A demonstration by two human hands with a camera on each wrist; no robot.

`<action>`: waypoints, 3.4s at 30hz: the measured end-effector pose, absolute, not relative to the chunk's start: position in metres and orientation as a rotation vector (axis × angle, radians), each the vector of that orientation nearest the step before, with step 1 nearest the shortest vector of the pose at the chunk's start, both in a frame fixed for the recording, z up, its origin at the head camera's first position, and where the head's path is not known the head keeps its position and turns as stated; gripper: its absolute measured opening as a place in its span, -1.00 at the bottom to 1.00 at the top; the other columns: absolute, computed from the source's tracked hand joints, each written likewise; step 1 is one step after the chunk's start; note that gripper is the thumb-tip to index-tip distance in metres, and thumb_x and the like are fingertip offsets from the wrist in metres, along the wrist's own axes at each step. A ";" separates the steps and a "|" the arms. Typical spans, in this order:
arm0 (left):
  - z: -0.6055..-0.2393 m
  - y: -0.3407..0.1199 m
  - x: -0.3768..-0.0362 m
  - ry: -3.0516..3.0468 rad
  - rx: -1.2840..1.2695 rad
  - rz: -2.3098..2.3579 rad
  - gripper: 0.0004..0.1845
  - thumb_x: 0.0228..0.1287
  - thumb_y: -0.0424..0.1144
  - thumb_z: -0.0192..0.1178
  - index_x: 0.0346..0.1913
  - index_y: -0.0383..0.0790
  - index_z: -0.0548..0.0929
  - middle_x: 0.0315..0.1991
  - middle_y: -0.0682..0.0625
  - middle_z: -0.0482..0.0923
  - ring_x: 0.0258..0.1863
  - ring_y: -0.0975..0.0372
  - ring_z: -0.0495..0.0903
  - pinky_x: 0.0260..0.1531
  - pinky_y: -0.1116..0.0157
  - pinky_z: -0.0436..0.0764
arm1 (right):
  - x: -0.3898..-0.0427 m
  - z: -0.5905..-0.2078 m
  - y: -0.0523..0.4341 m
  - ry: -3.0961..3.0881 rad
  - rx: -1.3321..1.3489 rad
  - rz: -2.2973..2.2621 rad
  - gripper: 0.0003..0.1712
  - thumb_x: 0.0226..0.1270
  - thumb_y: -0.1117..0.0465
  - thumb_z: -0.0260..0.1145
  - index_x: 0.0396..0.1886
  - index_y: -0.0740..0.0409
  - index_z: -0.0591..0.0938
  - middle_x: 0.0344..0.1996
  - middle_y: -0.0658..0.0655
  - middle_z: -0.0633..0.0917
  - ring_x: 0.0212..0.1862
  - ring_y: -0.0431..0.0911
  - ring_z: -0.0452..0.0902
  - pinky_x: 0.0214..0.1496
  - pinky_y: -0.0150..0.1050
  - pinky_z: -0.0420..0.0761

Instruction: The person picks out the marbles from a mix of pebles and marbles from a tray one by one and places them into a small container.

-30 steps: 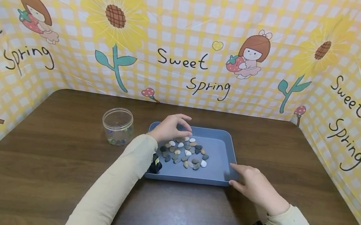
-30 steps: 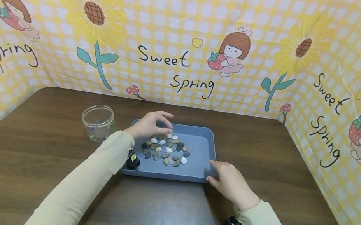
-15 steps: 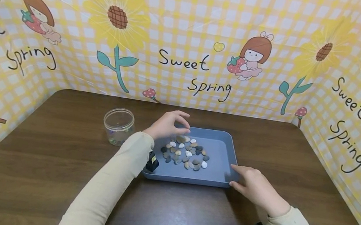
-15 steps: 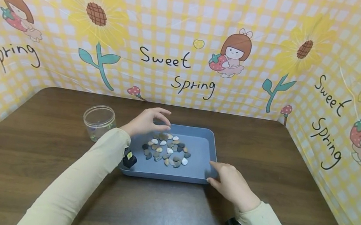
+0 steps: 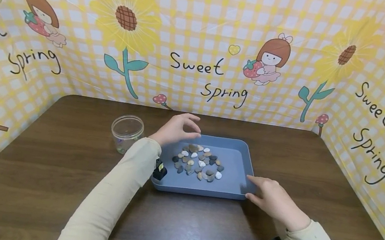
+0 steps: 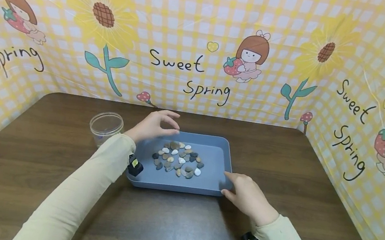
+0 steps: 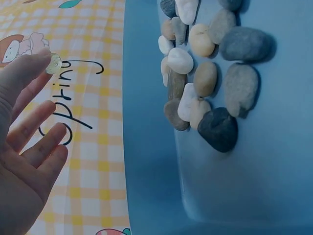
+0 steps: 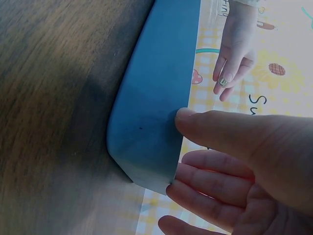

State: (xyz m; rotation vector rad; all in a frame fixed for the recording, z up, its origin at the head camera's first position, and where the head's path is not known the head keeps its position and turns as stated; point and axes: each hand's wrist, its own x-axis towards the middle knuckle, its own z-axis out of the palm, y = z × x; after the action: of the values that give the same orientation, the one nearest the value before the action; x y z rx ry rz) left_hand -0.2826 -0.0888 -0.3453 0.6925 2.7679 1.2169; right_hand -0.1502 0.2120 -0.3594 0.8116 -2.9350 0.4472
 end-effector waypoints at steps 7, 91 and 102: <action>-0.340 -0.090 -0.283 2.786 0.692 1.202 -0.83 0.17 -0.15 0.28 -0.23 -0.14 0.73 0.30 -0.03 0.37 0.37 0.07 0.23 0.35 0.03 0.24 | -0.151 -0.359 0.212 -2.943 0.808 0.442 -0.48 0.12 0.26 0.38 0.05 0.46 0.54 -0.04 0.36 0.65 -0.01 0.14 0.62 -0.02 -0.03 0.61; -0.339 -0.238 -0.239 3.005 0.459 1.272 -0.67 0.21 -0.04 0.23 -0.12 -0.23 0.68 0.24 -0.14 0.41 0.31 -0.06 0.28 0.26 -0.10 0.29 | -0.149 -0.359 0.213 -2.941 0.807 0.452 -0.48 0.12 0.26 0.37 0.05 0.46 0.54 -0.04 0.36 0.66 0.00 0.15 0.62 -0.03 -0.02 0.61; -0.345 -0.247 -0.231 3.089 0.459 1.146 -0.71 0.22 -0.13 0.24 -0.14 -0.27 0.69 0.23 -0.18 0.42 0.27 -0.09 0.32 0.22 -0.12 0.30 | -0.150 -0.358 0.212 -2.935 0.812 0.454 -0.48 0.12 0.24 0.38 0.05 0.44 0.54 -0.04 0.35 0.66 -0.01 0.14 0.62 -0.02 -0.03 0.61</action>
State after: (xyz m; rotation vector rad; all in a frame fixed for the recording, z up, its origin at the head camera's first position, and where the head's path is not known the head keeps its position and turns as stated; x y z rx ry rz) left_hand -0.2314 -0.2472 -0.3455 0.4587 3.0895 1.1459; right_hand -0.1498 0.2115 -0.3581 0.8120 -2.9345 0.4539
